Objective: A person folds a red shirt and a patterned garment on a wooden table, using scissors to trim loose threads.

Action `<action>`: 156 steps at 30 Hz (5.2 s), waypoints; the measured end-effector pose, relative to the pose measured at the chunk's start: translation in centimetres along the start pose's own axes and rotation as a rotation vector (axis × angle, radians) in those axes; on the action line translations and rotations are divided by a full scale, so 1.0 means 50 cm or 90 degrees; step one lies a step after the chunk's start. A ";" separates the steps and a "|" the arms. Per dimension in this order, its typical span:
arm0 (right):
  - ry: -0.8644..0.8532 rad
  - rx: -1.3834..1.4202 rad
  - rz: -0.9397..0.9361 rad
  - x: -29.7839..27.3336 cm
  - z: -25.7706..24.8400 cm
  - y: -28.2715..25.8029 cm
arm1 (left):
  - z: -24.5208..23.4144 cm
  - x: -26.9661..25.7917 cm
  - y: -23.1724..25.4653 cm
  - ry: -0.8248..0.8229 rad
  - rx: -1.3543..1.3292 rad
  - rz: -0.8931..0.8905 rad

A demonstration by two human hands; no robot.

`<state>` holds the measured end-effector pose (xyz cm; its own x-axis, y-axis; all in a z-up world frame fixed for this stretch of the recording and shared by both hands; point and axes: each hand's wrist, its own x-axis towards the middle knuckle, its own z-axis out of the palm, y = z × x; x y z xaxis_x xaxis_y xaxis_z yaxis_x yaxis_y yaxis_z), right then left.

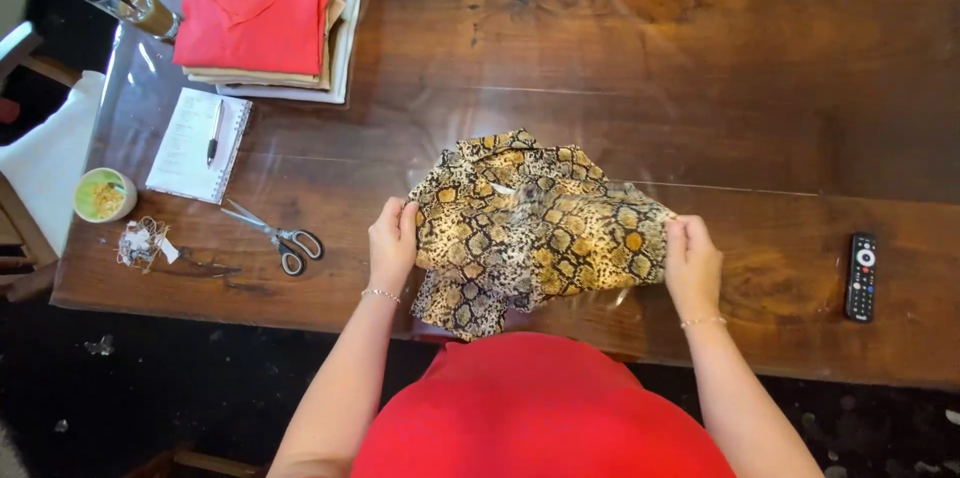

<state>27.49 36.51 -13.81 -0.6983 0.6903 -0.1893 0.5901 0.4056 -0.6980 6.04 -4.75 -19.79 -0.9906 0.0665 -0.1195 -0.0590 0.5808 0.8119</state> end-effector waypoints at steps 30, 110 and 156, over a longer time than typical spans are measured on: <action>-0.363 -0.222 -0.461 0.044 0.208 -0.152 | 0.266 0.025 0.074 -0.374 0.425 0.436; -0.400 -0.078 -0.207 -0.025 0.311 -0.116 | 0.146 -0.118 0.079 -0.389 0.474 0.524; -0.054 0.009 -0.067 -0.107 0.368 -0.049 | 0.151 -0.007 0.036 -0.274 0.700 0.589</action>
<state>22.36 20.79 -23.80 -0.7885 0.5906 -0.1716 0.5059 0.4644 -0.7269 7.23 2.41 -22.58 -0.5022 0.8548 -0.1309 0.8643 0.4914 -0.1073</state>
